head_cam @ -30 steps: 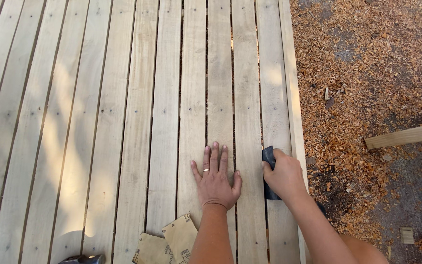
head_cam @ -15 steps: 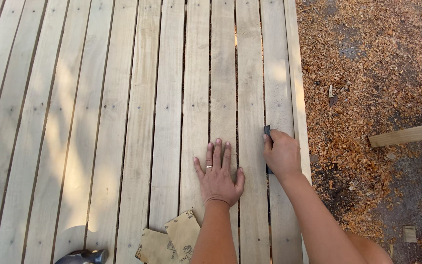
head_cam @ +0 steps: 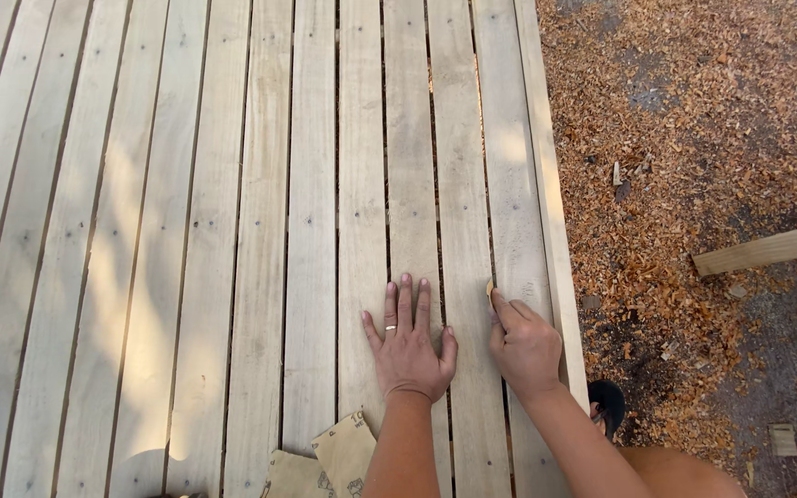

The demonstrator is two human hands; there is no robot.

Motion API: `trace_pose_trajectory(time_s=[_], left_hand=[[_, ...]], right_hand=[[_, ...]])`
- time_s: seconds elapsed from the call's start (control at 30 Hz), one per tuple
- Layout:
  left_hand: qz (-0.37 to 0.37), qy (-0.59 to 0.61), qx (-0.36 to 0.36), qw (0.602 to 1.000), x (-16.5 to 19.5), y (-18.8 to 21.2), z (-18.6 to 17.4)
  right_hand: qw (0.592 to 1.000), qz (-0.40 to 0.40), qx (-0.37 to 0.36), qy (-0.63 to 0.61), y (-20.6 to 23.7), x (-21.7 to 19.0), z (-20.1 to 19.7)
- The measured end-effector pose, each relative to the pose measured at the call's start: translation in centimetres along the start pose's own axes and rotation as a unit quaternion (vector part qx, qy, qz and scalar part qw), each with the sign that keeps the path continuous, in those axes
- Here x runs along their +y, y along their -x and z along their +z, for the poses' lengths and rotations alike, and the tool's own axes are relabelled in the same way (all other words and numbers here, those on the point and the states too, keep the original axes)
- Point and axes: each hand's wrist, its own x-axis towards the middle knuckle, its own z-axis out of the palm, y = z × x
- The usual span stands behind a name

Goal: The person kneels beside a large slatted wooden table outdoors and sands its plank surface by hand using sheets of sandpaper, working across different boards. They also run a small dark scraper-like tool along the gaps between planks and continue sanding the surface.

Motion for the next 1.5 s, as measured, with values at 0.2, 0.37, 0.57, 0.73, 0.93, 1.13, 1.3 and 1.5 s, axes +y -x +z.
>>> trace_pose_trajectory(time_s=[0.2,0.37,0.57,0.73,0.93,1.13,1.3,1.5], left_hand=[[-0.005,-0.023,-0.015,1.000,0.06,0.08,0.53],[0.002,-0.029,-0.015,0.999,-0.03,0.14,0.62],[0.008,-0.022,-0.003,1.000,0.07,0.17,0.55],[0.003,-0.029,0.003,1.000,0.17,0.18,0.47],[-0.004,-0.034,-0.018,0.999,0.25,0.27,0.26],[-0.001,-0.039,-0.013,0.999,0.02,0.22,0.65],[0.007,-0.049,0.000,0.999,-0.02,0.25,1.03],[-0.001,-0.044,-0.024,0.999,0.03,0.39,0.74]], right_hand=[[1.000,0.005,0.011,-0.001,0.42,0.36,0.13],[1.000,-0.023,0.003,-0.003,0.23,0.23,0.05],[1.000,-0.004,0.001,-0.006,-0.16,-0.14,-0.49],[0.999,-0.038,0.005,-0.004,0.00,-0.04,-0.66],[0.999,-0.049,0.007,0.000,0.58,0.47,-0.42],[0.998,-0.066,0.005,0.006,0.25,0.52,-0.34],[0.997,-0.073,-0.004,-0.001,0.27,0.30,-0.55],[0.993,-0.095,-0.007,0.070,0.03,0.44,-0.38]])
